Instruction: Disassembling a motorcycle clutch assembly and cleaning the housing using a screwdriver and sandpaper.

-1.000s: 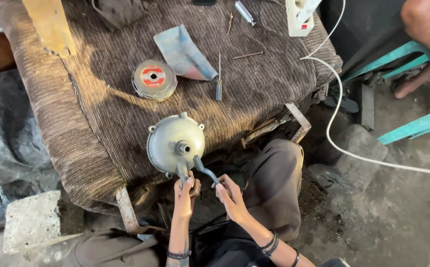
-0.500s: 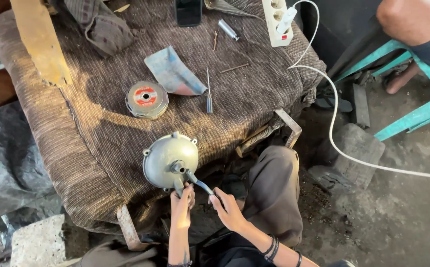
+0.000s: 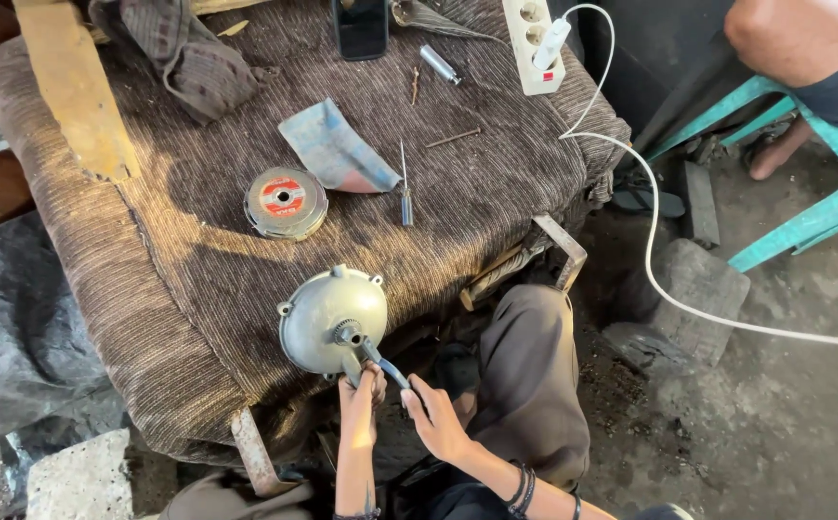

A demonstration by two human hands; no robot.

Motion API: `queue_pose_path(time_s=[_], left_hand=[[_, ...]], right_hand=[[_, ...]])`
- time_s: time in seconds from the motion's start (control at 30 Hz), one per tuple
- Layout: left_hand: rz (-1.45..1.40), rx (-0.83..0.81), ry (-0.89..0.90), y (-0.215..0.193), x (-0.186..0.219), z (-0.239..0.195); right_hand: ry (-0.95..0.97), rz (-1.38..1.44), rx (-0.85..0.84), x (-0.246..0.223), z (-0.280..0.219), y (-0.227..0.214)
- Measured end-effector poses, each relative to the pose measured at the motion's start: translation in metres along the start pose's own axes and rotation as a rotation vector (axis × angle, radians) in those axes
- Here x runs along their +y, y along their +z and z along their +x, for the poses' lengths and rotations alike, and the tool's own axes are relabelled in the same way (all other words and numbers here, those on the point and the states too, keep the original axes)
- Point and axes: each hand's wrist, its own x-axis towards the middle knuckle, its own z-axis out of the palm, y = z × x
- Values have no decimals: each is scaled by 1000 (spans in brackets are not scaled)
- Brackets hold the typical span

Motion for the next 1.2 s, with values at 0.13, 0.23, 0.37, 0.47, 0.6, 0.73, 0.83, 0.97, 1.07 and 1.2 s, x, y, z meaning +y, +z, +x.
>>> queue_pose_path(time_s=[0.13, 0.23, 0.37, 0.47, 0.6, 0.73, 0.83, 0.97, 1.07, 1.2], left_hand=[[-35, 0, 6, 6, 6, -4], [-45, 24, -55, 12, 14, -7], [-48, -7, -50, 14, 17, -8], [-49, -22, -49, 16, 21, -9], [18, -5, -68, 11, 19, -7], [-87, 44, -76, 9, 11, 1], [-71, 46, -70, 9, 12, -2], [-116, -41, 71, 14, 20, -12], [-73, -44, 134, 9, 9, -7], [31, -45, 239, -2, 2, -4]], right_hand=[[-35, 1, 24, -9, 9, -3], [-94, -4, 30, -16, 14, -6], [-81, 9, 44, -27, 15, -11], [-83, 18, 47, -35, 16, -14], [-89, 56, 58, -35, 16, -15], [-89, 110, 35, -39, 17, -20], [-121, 158, -6, -41, 20, -19], [-191, 169, 103, -42, 29, -19], [-194, 184, 134, -39, 35, -20], [-245, 121, 72, -38, 27, -19]])
